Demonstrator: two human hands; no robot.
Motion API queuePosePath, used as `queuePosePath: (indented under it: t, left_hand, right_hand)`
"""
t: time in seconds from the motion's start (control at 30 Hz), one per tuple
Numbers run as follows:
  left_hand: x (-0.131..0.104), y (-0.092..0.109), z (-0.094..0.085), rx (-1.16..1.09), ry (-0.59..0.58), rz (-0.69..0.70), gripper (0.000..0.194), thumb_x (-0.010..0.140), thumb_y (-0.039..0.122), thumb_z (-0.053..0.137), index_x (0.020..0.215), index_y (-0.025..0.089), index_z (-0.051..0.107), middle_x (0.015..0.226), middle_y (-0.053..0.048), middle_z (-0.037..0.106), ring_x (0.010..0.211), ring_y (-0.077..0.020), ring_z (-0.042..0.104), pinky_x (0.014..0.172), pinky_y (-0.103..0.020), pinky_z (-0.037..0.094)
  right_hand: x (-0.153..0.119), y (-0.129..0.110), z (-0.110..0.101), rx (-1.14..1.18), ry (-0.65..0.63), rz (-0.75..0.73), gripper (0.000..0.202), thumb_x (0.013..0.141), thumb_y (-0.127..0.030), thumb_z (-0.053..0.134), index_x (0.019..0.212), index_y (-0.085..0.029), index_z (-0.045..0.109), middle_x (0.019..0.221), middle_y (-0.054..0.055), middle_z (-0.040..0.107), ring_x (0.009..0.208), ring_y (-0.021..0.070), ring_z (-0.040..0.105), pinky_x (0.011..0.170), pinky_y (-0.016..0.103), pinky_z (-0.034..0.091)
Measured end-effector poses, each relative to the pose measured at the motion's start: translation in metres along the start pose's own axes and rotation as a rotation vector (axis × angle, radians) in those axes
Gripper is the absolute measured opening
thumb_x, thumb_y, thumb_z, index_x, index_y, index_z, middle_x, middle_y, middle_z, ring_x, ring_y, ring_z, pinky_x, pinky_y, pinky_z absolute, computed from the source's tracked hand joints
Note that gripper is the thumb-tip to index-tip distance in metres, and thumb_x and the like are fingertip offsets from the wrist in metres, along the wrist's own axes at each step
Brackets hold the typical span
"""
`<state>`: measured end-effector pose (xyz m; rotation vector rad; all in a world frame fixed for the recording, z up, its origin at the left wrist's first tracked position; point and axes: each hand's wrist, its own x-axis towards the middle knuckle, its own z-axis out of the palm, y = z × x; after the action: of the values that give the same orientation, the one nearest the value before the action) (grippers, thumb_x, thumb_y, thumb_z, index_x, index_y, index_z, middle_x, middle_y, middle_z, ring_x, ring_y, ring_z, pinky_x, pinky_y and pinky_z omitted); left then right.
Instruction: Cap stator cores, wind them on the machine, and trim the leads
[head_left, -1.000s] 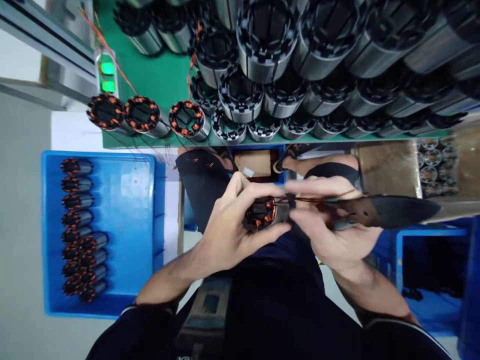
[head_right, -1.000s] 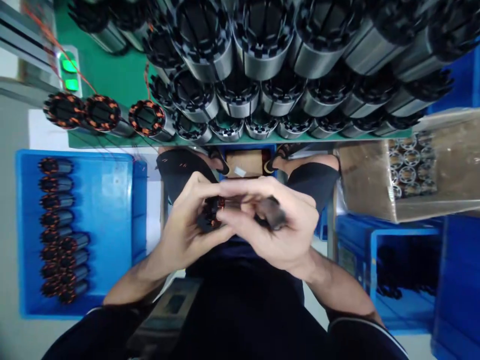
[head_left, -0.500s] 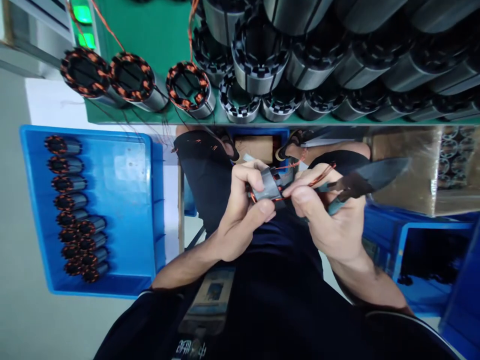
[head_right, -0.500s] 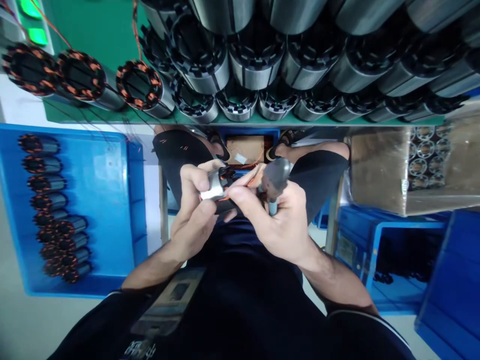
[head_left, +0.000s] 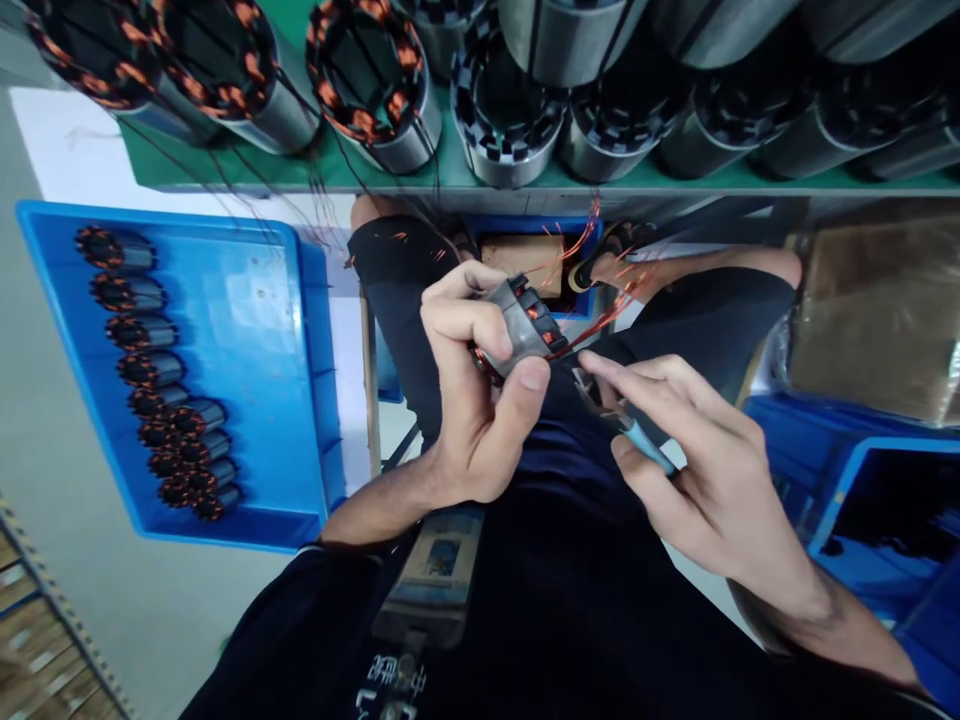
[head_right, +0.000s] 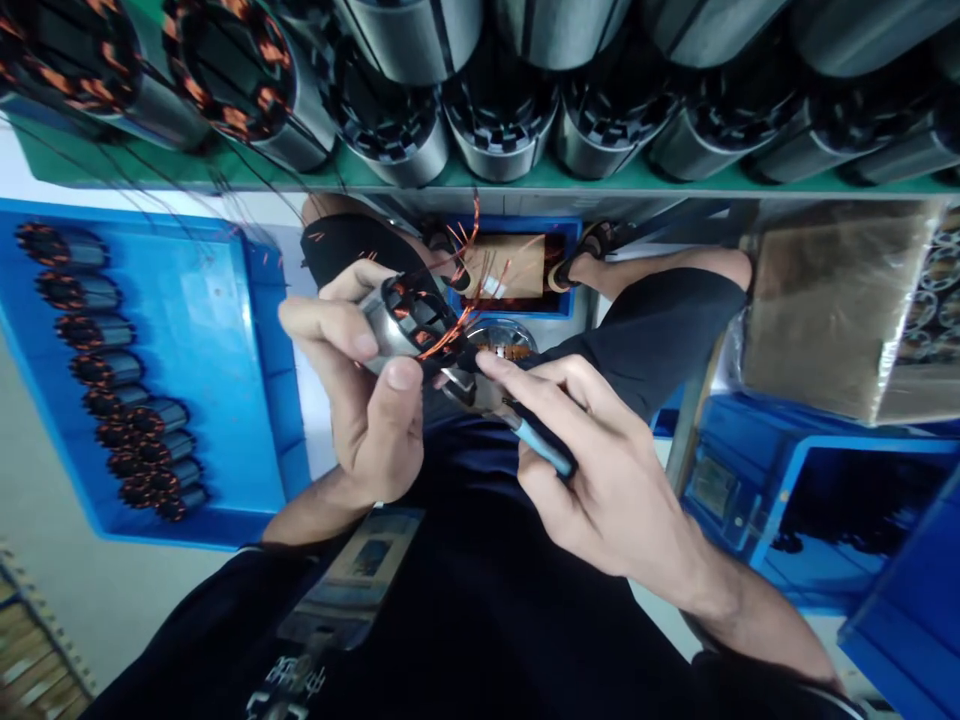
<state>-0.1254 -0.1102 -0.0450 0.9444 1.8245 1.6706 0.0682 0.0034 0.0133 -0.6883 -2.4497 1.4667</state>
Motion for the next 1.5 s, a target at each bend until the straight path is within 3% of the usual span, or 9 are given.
queuePosePath:
  t: [0.1, 0.5, 0.7, 0.9, 1.0, 1.07, 1.17, 1.3, 1.5]
  left_hand:
    - [0.000, 0.003, 0.001, 0.063, 0.095, 0.131, 0.022, 0.111, 0.053, 0.069, 0.112, 0.035, 0.055, 0.109, -0.007, 0.055, 0.139, -0.0371, 0.061, 0.120, -0.075, 0.055]
    - [-0.005, 0.004, 0.001, 0.205, 0.043, 0.189, 0.025, 0.115, 0.057, 0.061, 0.113, 0.034, 0.052, 0.106, -0.007, 0.058, 0.139, -0.0348, 0.067, 0.112, -0.068, 0.065]
    - [-0.004, -0.005, 0.003, 0.202, 0.049, 0.304, 0.017, 0.111, 0.046, 0.061, 0.116, 0.032, 0.051, 0.103, -0.006, 0.053, 0.131, -0.0347, 0.062, 0.099, -0.062, 0.063]
    - [-0.009, -0.015, 0.005, 0.209, -0.024, 0.154, 0.017, 0.116, 0.043, 0.063, 0.116, 0.032, 0.050, 0.112, -0.008, 0.053, 0.137, -0.0357, 0.056, 0.119, -0.067, 0.053]
    - [-0.009, -0.052, 0.013, 0.239, -0.008, 0.056, 0.024, 0.121, 0.054, 0.058, 0.116, 0.032, 0.051, 0.119, -0.009, 0.054, 0.136, -0.0342, 0.058, 0.121, -0.064, 0.055]
    - [-0.006, -0.094, 0.022, 0.260, 0.010, 0.016, 0.036, 0.120, 0.066, 0.056, 0.116, 0.031, 0.052, 0.122, -0.010, 0.057, 0.130, -0.0335, 0.058, 0.122, -0.063, 0.055]
    - [-0.001, -0.164, 0.036, 0.283, -0.003, -0.135, 0.055, 0.114, 0.086, 0.048, 0.117, 0.031, 0.052, 0.127, -0.013, 0.061, 0.131, -0.0359, 0.057, 0.131, -0.069, 0.051]
    - [0.005, -0.232, 0.046, 0.326, -0.003, -0.302, 0.037, 0.115, 0.067, 0.062, 0.115, 0.031, 0.053, 0.132, -0.015, 0.064, 0.136, -0.0368, 0.057, 0.138, -0.071, 0.045]
    - [0.013, -0.267, 0.048, 0.367, 0.028, -0.369, 0.025, 0.114, 0.045, 0.070, 0.110, 0.030, 0.051, 0.129, -0.014, 0.067, 0.140, -0.0378, 0.058, 0.141, -0.069, 0.042]
  right_hand:
    - [0.001, 0.003, 0.003, 0.015, -0.009, 0.014, 0.080, 0.104, -0.005, 0.065, 0.180, -0.031, 0.062, 0.133, 0.007, 0.073, 0.117, 0.0194, 0.075, 0.110, 0.034, 0.066]
    - [-0.006, 0.009, 0.002, 0.067, 0.002, 0.016, 0.085, 0.103, -0.003, 0.068, 0.181, -0.035, 0.061, 0.129, 0.007, 0.076, 0.115, 0.0220, 0.076, 0.098, 0.035, 0.067]
    - [-0.005, 0.012, 0.004, 0.050, 0.016, 0.034, 0.079, 0.106, -0.006, 0.069, 0.179, -0.035, 0.063, 0.111, 0.003, 0.073, 0.087, 0.0153, 0.069, 0.081, 0.031, 0.065]
    - [0.009, 0.038, 0.018, 0.035, 0.090, 0.018, 0.050, 0.112, -0.029, 0.082, 0.162, -0.034, 0.080, 0.117, 0.004, 0.089, 0.083, 0.0171, 0.075, 0.083, 0.033, 0.067]
    - [0.029, 0.074, 0.031, 0.075, 0.028, 0.146, 0.040, 0.122, -0.049, 0.066, 0.145, -0.026, 0.089, 0.103, 0.005, 0.089, 0.083, 0.0199, 0.077, 0.088, 0.036, 0.065]
    - [0.045, 0.108, 0.043, 0.128, -0.047, 0.259, 0.055, 0.122, -0.065, 0.059, 0.119, -0.022, 0.093, 0.084, 0.004, 0.083, 0.076, 0.0197, 0.073, 0.084, 0.036, 0.060]
    - [0.069, 0.163, 0.065, 0.172, -0.129, 0.345, 0.076, 0.117, -0.084, 0.056, 0.078, -0.021, 0.077, 0.064, 0.002, 0.069, 0.064, 0.0159, 0.062, 0.071, 0.033, 0.052]
    - [0.094, 0.217, 0.090, 0.256, -0.213, 0.438, 0.085, 0.107, -0.098, 0.056, 0.071, -0.022, 0.068, 0.054, -0.002, 0.060, 0.049, 0.0101, 0.049, 0.056, 0.030, 0.044]
    - [0.117, 0.248, 0.105, 0.395, -0.296, 0.518, 0.073, 0.106, -0.092, 0.068, 0.080, -0.024, 0.069, 0.053, -0.005, 0.060, 0.045, 0.0067, 0.044, 0.045, 0.025, 0.040]
